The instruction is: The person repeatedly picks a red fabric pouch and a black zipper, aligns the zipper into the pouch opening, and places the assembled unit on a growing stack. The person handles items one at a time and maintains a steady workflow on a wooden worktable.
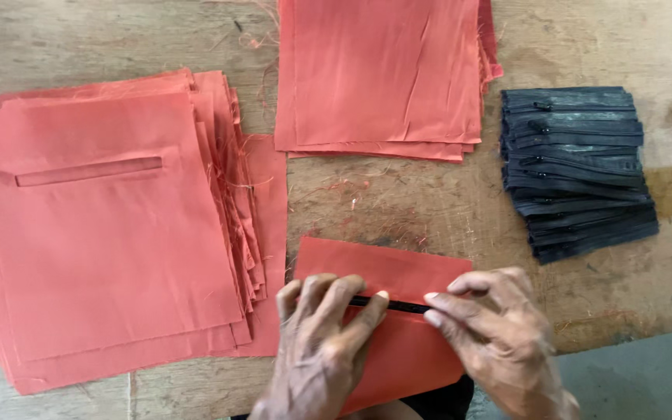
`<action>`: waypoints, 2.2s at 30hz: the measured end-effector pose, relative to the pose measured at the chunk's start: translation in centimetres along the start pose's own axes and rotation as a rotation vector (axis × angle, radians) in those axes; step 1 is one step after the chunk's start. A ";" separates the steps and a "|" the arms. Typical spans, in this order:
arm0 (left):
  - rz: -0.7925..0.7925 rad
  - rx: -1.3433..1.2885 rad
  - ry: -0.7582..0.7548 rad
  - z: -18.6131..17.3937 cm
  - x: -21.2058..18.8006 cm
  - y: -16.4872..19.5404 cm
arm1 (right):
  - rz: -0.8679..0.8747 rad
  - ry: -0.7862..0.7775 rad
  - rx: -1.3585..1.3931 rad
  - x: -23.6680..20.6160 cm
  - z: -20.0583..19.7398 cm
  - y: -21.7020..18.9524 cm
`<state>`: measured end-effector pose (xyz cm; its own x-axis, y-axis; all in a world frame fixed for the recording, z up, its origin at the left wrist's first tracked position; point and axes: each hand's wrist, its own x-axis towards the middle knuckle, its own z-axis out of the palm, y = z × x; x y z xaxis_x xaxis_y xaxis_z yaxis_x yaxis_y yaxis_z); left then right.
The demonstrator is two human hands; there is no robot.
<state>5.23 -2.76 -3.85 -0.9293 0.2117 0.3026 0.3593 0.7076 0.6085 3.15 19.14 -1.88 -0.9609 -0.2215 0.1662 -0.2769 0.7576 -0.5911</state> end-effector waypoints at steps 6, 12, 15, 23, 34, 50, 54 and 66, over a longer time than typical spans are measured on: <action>-0.077 -0.077 0.012 1.0 1.7 1.5 | -0.052 0.028 0.009 0.3 0.5 0.5; -0.040 -0.137 -0.032 1.5 2.3 1.7 | -0.036 0.013 0.065 0.6 0.4 0.5; 0.008 -0.126 -0.036 1.6 2.1 1.4 | -0.048 0.004 0.052 0.3 0.5 0.5; 0.071 -0.056 -0.092 1.4 2.3 0.9 | -0.018 -0.002 0.036 0.0 0.6 0.6; -0.016 0.006 -0.053 -1.8 1.2 -1.4 | 0.018 0.024 -0.021 -0.1 -0.2 1.2; -0.208 0.139 0.017 -4.1 0.1 -2.3 | 0.115 0.008 -0.003 -0.7 -1.0 2.1; -0.164 0.066 -0.002 -3.7 0.6 -1.6 | 0.103 -0.011 -0.072 -0.6 -1.4 1.7; -0.133 -0.096 -0.191 0.2 4.0 0.5 | 0.118 0.067 -0.040 -1.4 -1.1 2.0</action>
<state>1.71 -1.42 -2.51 -0.9650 0.2509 0.0760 0.2303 0.6723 0.7036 3.94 21.66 -2.46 -0.9846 -0.0887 0.1505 -0.1605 0.8001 -0.5780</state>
